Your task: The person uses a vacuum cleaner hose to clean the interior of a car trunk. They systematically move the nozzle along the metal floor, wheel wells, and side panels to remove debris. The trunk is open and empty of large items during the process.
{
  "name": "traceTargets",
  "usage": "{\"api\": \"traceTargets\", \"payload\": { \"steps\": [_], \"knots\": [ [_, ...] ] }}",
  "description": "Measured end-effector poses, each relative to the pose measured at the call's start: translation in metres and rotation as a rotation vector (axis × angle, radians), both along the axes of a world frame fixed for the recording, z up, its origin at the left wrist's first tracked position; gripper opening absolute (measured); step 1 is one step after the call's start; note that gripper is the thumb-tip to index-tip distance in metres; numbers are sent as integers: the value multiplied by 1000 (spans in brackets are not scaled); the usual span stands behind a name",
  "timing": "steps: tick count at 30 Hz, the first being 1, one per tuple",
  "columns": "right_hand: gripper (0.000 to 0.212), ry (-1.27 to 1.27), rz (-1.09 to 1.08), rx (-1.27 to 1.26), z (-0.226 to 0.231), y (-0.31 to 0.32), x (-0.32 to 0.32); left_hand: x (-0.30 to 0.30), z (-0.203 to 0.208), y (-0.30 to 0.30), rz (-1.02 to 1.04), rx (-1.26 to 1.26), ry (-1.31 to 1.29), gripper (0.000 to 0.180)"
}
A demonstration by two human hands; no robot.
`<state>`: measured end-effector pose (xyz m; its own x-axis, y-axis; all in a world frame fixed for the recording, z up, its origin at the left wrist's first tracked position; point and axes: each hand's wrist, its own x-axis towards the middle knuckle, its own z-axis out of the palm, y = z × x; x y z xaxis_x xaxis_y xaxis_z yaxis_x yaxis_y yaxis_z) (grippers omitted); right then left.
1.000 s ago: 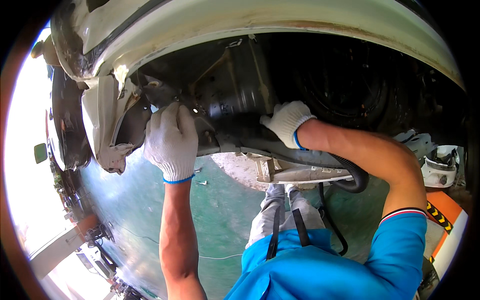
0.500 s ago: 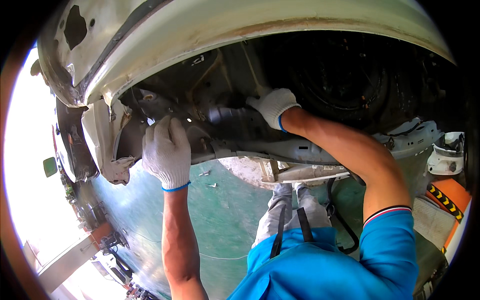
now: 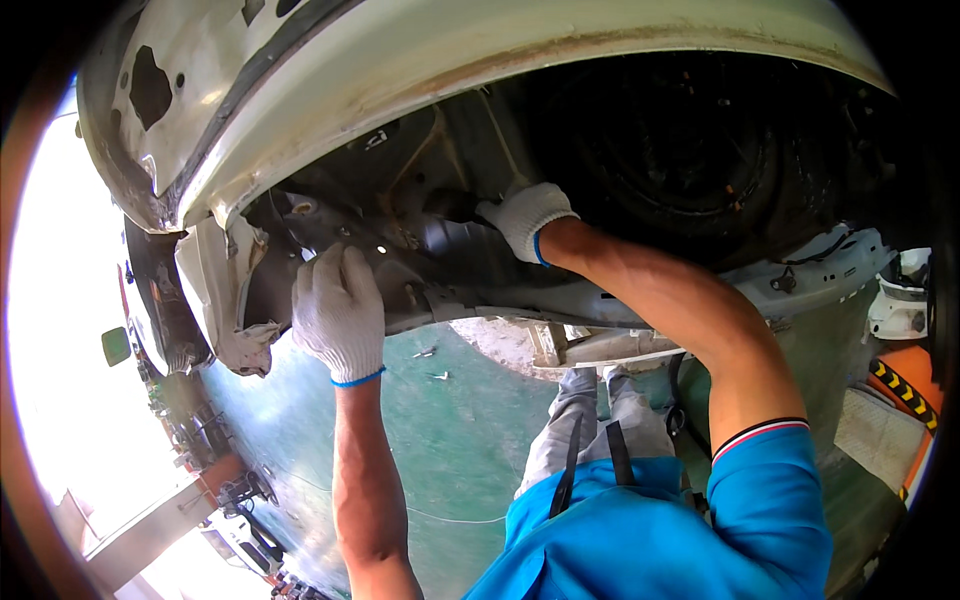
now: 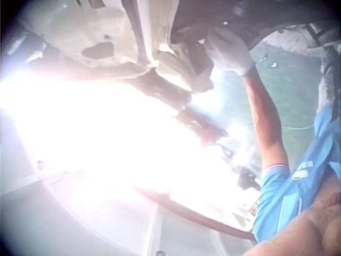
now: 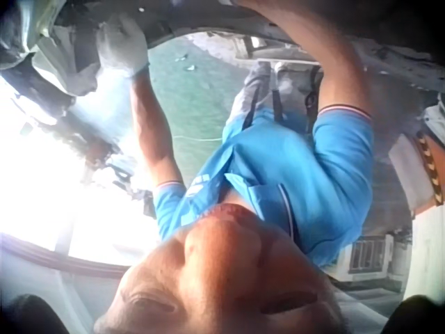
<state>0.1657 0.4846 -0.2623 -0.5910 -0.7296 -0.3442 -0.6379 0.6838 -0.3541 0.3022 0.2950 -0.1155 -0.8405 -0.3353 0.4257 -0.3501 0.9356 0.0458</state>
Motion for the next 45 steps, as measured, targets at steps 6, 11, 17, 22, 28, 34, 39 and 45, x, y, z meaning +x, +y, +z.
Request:
{"api": "traceTargets", "payload": {
  "steps": [6, 11, 17, 22, 28, 34, 39, 45],
  "knots": [
    [44, -59, -160, -34, 0, -11, -44, -1, 1, 0, -30, -29, 2, 19],
    [42, -97, -160, -29, 4, -21, -52, -1, 0, 0, -41, -36, 15, 19],
    [45, -52, -70, -90, -13, -54, -20, 1, 1, 1, -6, -12, -6, 19],
    [35, -84, -171, -137, -23, -91, 1, -1, 1, 1, -45, -39, 20, 20],
    [34, -19, -223, -108, -29, -83, -24, -4, 1, 2, -52, -20, 32, 19],
    [37, -13, -182, -116, -5, -41, -62, 1, 1, -2, -38, 1, 44, 17],
    [39, -92, -117, 4, 21, -31, -57, 0, 2, 2, -18, 6, 38, 17],
    [41, -179, 45, 122, 47, -2, -22, -2, 3, 4, -27, 24, 28, 18]
  ]
}}
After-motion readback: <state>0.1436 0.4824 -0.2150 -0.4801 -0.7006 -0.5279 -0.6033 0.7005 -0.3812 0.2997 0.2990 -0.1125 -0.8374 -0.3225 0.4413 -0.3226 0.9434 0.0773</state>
